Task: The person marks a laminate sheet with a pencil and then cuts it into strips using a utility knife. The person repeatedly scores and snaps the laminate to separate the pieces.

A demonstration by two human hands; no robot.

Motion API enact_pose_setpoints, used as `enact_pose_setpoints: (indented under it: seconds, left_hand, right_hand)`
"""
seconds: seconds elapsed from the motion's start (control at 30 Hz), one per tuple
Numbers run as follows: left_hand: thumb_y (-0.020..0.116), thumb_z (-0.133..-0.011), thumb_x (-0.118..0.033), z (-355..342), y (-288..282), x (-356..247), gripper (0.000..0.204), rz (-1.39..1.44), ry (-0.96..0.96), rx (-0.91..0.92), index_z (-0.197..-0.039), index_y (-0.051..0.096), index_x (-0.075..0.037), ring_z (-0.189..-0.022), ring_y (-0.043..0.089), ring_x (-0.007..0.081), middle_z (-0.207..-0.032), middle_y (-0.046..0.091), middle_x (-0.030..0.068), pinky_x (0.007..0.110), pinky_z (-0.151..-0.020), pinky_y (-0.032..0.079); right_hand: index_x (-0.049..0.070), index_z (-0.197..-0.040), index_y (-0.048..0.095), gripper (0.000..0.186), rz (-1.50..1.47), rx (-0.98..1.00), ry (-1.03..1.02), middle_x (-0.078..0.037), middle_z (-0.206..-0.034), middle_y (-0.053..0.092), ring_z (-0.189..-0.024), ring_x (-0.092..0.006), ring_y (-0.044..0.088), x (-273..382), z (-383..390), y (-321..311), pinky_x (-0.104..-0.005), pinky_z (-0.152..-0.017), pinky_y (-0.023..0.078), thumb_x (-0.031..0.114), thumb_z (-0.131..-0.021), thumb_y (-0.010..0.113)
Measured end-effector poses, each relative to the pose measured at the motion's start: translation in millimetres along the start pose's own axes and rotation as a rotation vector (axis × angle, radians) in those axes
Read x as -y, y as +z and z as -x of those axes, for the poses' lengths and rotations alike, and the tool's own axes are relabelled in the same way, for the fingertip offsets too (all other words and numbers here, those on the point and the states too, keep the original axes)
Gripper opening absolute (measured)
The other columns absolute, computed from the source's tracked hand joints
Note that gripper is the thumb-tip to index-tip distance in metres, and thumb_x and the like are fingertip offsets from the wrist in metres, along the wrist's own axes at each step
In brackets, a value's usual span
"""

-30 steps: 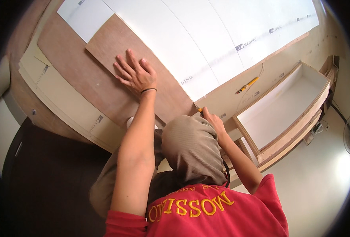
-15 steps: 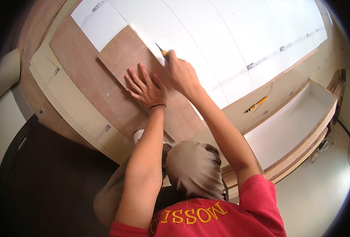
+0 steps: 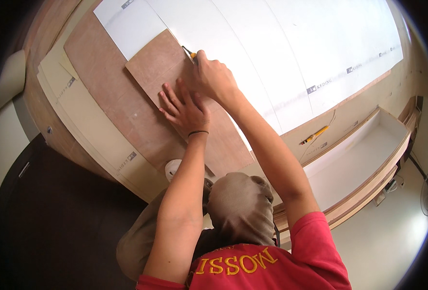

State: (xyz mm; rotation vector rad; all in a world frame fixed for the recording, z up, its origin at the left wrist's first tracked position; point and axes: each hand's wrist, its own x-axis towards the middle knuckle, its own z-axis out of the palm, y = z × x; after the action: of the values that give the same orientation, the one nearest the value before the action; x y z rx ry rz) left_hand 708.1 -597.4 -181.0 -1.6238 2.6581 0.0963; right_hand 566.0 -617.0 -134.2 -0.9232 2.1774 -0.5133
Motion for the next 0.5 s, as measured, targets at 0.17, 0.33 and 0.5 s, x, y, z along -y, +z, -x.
enact_pose_setpoints:
  seconds: [0.17, 0.33, 0.5]
  left_hand:
    - [0.043, -0.097, -0.039, 2, -4, 0, 0.06, -0.006, 0.018, -0.051, -0.154, 0.033, -0.022, -0.147, 0.022, 0.0421, -0.161, 0.023, 0.0164, 0.066, -0.111, 0.024]
    - [0.045, -0.097, -0.04, 3, -5, -1, 0.061, 0.017, 0.03, -0.048, -0.154, 0.032, -0.023, -0.147, 0.021, 0.0425, -0.161, 0.023, 0.017, 0.067, -0.111, 0.024]
    - [0.041, -0.098, -0.046, 3, -2, -3, 0.065, 0.017, 0.018, 0.001, -0.157, 0.026, -0.022, -0.149, 0.014, 0.042, -0.162, 0.017, 0.0186, 0.068, -0.112, 0.019]
  right_hand:
    - [-0.002, -0.103, 0.048, 0.023, 0.052, 0.046, 0.033, -0.025, -0.08, 0.068, -0.076, -0.0408, 0.071, 19, 2, -6, -0.047, -0.063, 0.058, 0.017, -0.093, 0.055]
    - [-0.002, -0.102, 0.049, 0.026, 0.069, 0.072, 0.04, -0.025, -0.08, 0.068, -0.075, -0.0423, 0.07, 10, 7, -10, -0.046, -0.062, 0.059, 0.02, -0.091, 0.059]
    - [0.0, -0.105, 0.049, 0.025, 0.062, 0.112, 0.061, -0.026, -0.079, 0.068, -0.077, -0.0449, 0.069, 2, 24, -12, -0.0501, -0.065, 0.057, 0.02, -0.093, 0.056]
